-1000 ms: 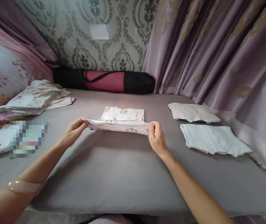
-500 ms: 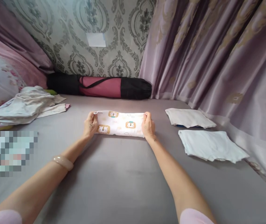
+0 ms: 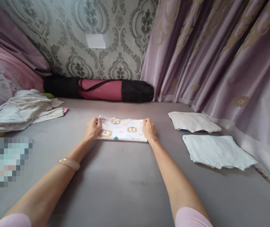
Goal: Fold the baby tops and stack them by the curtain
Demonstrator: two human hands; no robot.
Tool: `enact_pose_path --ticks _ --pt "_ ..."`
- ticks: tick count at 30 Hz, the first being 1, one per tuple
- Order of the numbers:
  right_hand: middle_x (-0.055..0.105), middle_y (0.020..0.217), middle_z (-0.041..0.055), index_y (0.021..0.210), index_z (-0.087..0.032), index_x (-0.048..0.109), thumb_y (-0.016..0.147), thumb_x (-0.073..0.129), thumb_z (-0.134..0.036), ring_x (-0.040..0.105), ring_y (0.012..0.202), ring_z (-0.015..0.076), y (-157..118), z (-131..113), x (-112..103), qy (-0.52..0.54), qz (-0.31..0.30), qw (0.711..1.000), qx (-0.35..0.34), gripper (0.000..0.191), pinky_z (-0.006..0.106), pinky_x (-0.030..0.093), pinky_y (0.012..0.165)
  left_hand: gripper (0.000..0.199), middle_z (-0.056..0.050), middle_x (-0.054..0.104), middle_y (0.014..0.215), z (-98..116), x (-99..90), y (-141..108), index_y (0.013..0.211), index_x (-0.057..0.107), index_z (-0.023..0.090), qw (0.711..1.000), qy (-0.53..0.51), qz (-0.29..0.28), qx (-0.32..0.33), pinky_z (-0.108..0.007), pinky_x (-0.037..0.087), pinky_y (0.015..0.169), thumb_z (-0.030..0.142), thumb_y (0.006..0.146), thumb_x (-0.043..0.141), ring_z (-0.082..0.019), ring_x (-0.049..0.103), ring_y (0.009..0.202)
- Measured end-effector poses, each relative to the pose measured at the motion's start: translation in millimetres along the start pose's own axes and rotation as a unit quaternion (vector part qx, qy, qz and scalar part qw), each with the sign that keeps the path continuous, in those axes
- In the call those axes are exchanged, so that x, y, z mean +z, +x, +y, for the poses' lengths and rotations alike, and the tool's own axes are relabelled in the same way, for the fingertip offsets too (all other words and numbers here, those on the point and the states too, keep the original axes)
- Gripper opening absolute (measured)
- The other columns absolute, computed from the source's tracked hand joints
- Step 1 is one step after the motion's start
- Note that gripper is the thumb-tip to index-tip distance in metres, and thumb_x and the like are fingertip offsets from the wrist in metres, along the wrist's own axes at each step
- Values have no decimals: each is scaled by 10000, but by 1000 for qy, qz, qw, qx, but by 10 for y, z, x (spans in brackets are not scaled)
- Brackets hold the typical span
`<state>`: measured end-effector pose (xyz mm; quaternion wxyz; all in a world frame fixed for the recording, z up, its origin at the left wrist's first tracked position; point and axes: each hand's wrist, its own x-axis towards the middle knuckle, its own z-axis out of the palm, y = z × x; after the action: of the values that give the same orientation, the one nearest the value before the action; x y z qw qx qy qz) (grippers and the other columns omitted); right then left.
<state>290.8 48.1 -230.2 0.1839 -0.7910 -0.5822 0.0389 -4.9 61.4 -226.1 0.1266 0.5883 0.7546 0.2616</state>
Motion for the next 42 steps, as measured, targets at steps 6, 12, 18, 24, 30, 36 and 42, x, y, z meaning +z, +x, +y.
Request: enact_pose_path --ticks 6,12,18,24,30,36,42 --pt "722 1028 152 1141 -166 632 1020 374 -406 680 997 271 37 -28 -3 -16 -19 999 30 373 313 446 795 357 -181 701 1058 3 -30 -26 1014 632 185 997 59 -17 -40 -374 469 762 418 966 367 -329 657 1001" --pt "733 1042 161 1037 -147 712 993 409 -347 683 1006 243 188 69 -37 9 -60 998 20 366 277 463 767 361 -196 679 1085 -34 -95 -107 1138 589 159 997 71 2 -11 -412 486 785 397 962 382 -340 652 995" --pt "681 1159 189 1182 -131 649 994 333 -258 643 1073 270 -45 -81 -195 -30 0 999 -25 389 339 467 864 353 -195 637 1161 0 -76 -152 1148 591 129 981 82 62 167 -409 460 943 319 965 357 -313 579 1129" --pt "428 1524 158 1450 -82 439 1000 257 -261 319 1443 268 -434 -741 -7 -25 -81 957 -276 518 430 202 1188 444 -188 493 1456 310 194 -286 1353 498 85 935 100 -45 336 -459 303 1151 214 959 340 -311 371 1414" --pt "236 1621 121 1542 -41 273 994 194 -304 156 1509 229 -526 -955 211 -11 -159 942 -295 613 439 59 1228 509 -185 426 1521 284 368 -306 1442 428 90 934 141 -73 321 -489 239 1182 254 968 343 -306 325 1449" --pt "184 1636 99 1561 -66 229 996 194 -343 127 1515 216 -512 -855 255 -19 -159 937 -309 631 447 48 1228 552 -137 346 1579 170 372 -260 1486 396 166 944 154 -94 276 -517 219 1182 413 1000 308 -306 278 1471" --pt "211 1628 121 1552 -58 257 1002 213 -364 142 1512 219 -483 -691 206 -39 -144 942 -302 631 412 48 1228 630 -181 328 1579 119 288 -250 1494 382 134 953 163 -81 241 -504 229 1176 499 986 306 -317 279 1470"
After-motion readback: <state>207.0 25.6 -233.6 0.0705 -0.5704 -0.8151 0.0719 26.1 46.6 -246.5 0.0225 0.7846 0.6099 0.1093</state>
